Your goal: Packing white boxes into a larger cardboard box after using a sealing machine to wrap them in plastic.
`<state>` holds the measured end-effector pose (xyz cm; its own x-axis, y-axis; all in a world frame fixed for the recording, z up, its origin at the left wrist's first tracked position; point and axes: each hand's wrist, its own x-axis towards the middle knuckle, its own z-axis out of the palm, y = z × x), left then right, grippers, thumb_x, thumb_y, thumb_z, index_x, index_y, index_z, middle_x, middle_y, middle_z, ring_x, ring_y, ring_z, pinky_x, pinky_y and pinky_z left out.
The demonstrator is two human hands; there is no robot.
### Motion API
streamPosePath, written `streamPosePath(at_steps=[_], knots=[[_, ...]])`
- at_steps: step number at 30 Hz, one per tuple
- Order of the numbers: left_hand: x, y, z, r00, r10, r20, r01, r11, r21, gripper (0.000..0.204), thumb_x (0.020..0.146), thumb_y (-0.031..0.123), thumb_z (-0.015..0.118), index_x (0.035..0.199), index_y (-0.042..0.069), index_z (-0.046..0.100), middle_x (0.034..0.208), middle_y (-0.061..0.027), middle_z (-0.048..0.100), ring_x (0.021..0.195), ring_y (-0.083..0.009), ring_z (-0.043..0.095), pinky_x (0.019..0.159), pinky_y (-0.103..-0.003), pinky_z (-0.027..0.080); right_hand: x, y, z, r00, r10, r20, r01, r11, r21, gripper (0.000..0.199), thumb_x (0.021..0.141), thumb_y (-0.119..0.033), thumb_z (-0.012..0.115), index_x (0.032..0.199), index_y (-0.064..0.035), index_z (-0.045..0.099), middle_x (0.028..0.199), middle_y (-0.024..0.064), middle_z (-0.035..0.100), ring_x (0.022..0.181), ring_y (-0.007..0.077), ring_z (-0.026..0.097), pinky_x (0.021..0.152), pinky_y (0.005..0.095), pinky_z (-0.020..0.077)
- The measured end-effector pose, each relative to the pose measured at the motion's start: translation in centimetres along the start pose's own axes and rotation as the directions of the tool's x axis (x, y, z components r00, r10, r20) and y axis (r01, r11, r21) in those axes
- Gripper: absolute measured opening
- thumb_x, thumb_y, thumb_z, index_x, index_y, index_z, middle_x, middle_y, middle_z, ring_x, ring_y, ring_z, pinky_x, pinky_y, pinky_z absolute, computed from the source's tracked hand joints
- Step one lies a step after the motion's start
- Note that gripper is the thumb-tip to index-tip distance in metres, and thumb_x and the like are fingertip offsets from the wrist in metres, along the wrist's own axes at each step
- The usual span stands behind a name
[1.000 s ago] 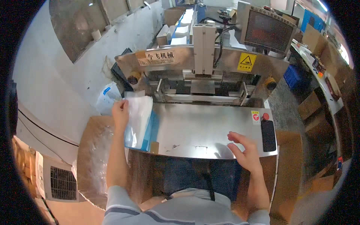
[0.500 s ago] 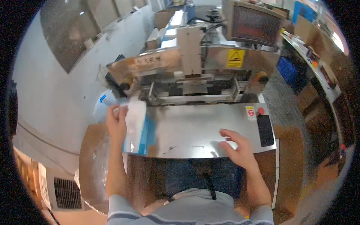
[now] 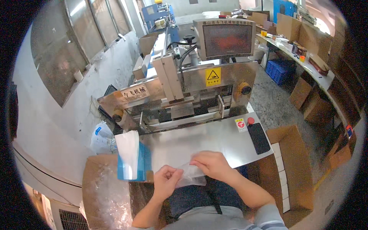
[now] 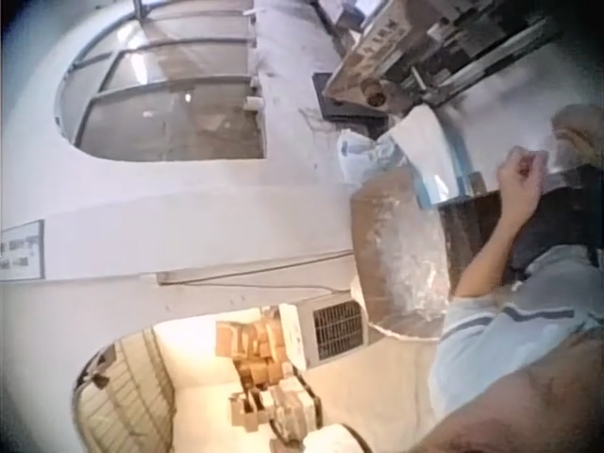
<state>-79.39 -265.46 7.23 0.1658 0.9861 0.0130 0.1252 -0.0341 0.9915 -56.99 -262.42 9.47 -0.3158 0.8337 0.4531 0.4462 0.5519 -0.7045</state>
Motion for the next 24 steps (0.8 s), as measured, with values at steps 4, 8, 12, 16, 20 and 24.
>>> streamPosePath(at_steps=[4, 8, 12, 16, 20, 24], knots=[[0.9, -4.7, 0.6, 0.978, -0.181, -0.100, 0.172, 0.981, -0.085, 0.016, 0.096, 0.015, 0.069, 0.100, -0.001, 0.068, 0.077, -0.0057, 0.070, 0.064, -0.0089, 0.061, 0.058, -0.027, 0.050, -0.1, 1.0, 0.1, 0.946, -0.278, -0.165, 0.270, 0.960, -0.070, 0.009, 0.082, -0.012, 0.077, 0.084, -0.0051, 0.071, 0.094, 0.0100, 0.070, 0.089, 0.0285, 0.070, 0.076, 0.0390, 0.0559], [1.4, -2.8, 1.1, 0.934, 0.312, -0.173, -0.213, 0.877, 0.431, 0.026, 0.089, 0.011, 0.072, 0.114, 0.004, 0.068, 0.087, -0.0107, 0.072, 0.062, -0.0183, 0.063, 0.061, -0.030, 0.051, -1.6, 2.3, 0.4, 0.979, -0.177, 0.100, 0.192, 0.968, -0.160, 0.016, 0.079, -0.015, 0.079, 0.083, -0.0051, 0.067, 0.087, 0.0088, 0.068, 0.089, 0.0285, 0.067, 0.085, 0.0417, 0.0540], [3.9, 1.9, 1.2, 0.900, 0.095, 0.426, -0.298, 0.846, 0.441, 0.036, 0.089, 0.020, 0.071, 0.123, 0.011, 0.067, 0.103, -0.0152, 0.072, 0.068, -0.0255, 0.066, 0.066, -0.035, 0.054, -2.1, 3.6, 0.7, 0.967, -0.193, 0.168, 0.233, 0.935, -0.267, 0.016, 0.080, -0.018, 0.076, 0.084, -0.0056, 0.066, 0.085, 0.0084, 0.067, 0.086, 0.0294, 0.066, 0.091, 0.0444, 0.0528], [5.8, 0.5, -0.1, 0.790, 0.106, 0.604, -0.467, 0.742, 0.480, 0.043, 0.088, 0.016, 0.071, 0.129, 0.010, 0.063, 0.101, -0.0160, 0.072, 0.073, -0.0260, 0.067, 0.074, -0.038, 0.056, -1.8, 3.5, 0.3, 0.953, -0.165, 0.254, 0.237, 0.928, -0.287, 0.016, 0.083, -0.020, 0.071, 0.083, -0.0062, 0.064, 0.082, 0.0111, 0.067, 0.088, 0.0307, 0.066, 0.093, 0.0463, 0.0499], [6.1, 2.9, 0.4, 0.813, 0.343, 0.470, -0.535, 0.759, 0.372, 0.050, 0.088, 0.017, 0.071, 0.136, 0.014, 0.057, 0.096, -0.0166, 0.071, 0.081, -0.0316, 0.068, 0.076, -0.041, 0.055, -1.9, 4.0, 0.0, 0.937, -0.166, 0.306, 0.250, 0.932, -0.261, 0.015, 0.084, -0.020, 0.071, 0.086, -0.0065, 0.064, 0.081, 0.0116, 0.067, 0.089, 0.0306, 0.067, 0.102, 0.0493, 0.0466], [6.8, 2.8, 0.8, 0.780, -0.063, 0.622, -0.276, 0.858, 0.433, 0.052, 0.084, 0.011, 0.072, 0.134, 0.009, 0.058, 0.096, -0.0170, 0.071, 0.077, -0.0288, 0.067, 0.076, -0.039, 0.056, -1.6, 4.0, -0.1, 0.931, -0.162, 0.326, 0.252, 0.934, -0.254, 0.017, 0.083, -0.021, 0.072, 0.088, -0.0063, 0.064, 0.080, 0.0116, 0.067, 0.089, 0.0307, 0.066, 0.102, 0.0491, 0.0461]])
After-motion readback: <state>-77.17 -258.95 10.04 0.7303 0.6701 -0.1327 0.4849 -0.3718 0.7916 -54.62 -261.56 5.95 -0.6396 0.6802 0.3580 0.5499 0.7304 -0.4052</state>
